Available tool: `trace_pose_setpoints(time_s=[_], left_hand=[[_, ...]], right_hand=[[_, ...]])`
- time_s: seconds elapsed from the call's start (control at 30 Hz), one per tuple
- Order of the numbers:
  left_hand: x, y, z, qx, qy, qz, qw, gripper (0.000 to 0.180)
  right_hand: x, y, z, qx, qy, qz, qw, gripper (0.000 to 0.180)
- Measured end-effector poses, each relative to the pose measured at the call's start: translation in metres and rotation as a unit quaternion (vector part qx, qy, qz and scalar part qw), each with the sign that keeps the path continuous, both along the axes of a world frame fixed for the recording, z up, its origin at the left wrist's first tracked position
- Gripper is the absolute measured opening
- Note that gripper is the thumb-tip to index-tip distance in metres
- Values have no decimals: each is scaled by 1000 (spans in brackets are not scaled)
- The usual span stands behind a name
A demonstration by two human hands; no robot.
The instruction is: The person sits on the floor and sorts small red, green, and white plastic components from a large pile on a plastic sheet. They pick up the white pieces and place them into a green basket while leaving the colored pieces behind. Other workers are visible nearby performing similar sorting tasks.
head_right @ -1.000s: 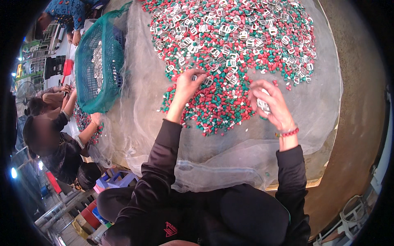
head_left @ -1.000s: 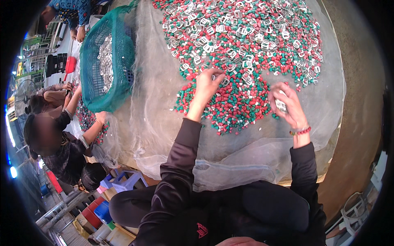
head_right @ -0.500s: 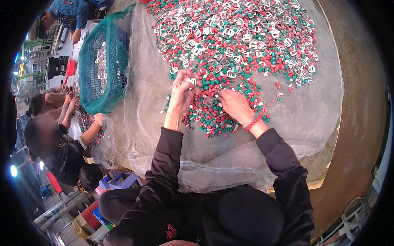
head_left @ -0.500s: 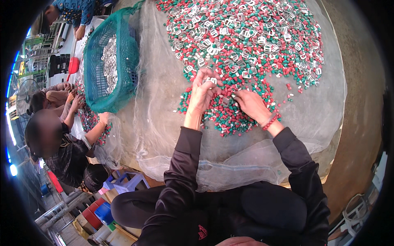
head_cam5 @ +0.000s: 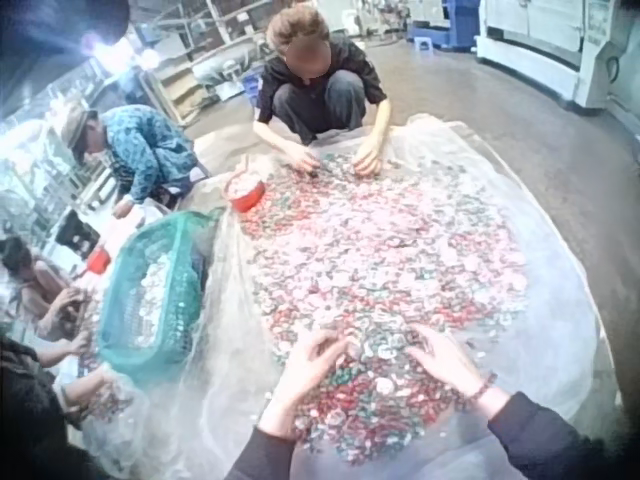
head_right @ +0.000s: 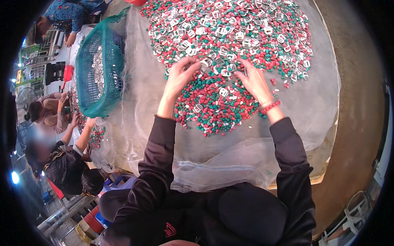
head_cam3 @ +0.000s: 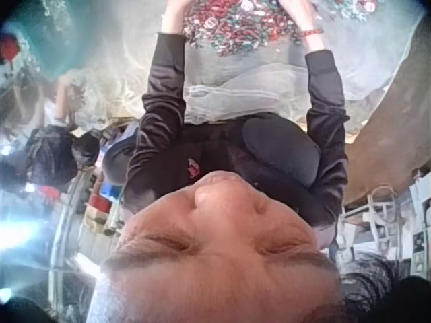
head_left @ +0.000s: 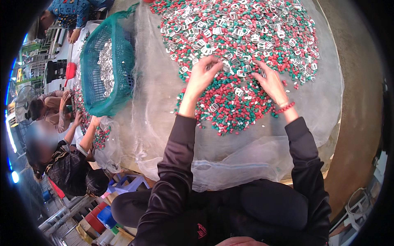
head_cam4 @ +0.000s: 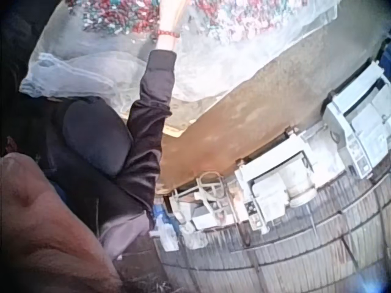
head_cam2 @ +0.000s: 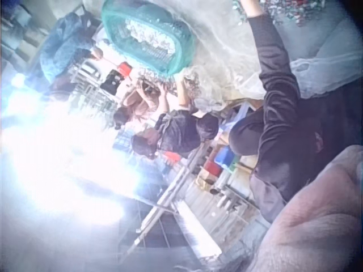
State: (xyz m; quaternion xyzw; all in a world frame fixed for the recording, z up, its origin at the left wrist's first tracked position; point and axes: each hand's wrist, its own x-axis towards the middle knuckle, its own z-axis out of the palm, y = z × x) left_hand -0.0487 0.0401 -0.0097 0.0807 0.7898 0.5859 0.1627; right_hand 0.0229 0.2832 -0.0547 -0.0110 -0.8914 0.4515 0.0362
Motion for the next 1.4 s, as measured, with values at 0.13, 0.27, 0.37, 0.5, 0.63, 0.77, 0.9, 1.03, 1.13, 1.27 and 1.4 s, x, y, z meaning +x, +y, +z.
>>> trace_pose_setpoints(time_s=[0.13,0.27,0.37,0.5,0.63,0.77,0.9,1.03,1.13,1.27,1.4], left_hand=[[47,-36,22,393,-243,59,885,18],[84,-58,6,538,-264,18,800,28],[101,-66,-7,468,-309,76,825,27],[103,-55,-12,466,-414,191,758,47],[106,-41,1,659,-409,81,626,63],[102,-29,9,558,-356,56,747,75],[111,-17,5,394,-296,127,861,56],[121,-6,-3,278,-250,187,908,34],[125,-4,-3,263,-270,183,908,25],[123,-9,5,350,-340,116,865,24],[119,-9,11,316,-339,66,884,27]], right_hand=[[-21,-18,-24,182,-63,79,978,18],[8,-46,-34,193,-67,175,963,18],[23,-44,-24,127,-76,147,978,19],[23,-31,7,-40,-199,48,978,31],[31,-52,41,-77,-181,59,979,32],[45,-86,65,-187,-100,64,975,33],[47,-97,73,-206,-138,62,967,35],[48,-91,68,-179,-189,63,963,28],[53,-83,61,-220,-155,68,961,24],[56,-73,52,-398,-236,10,886,16],[53,-68,49,-485,-252,-33,837,11]])
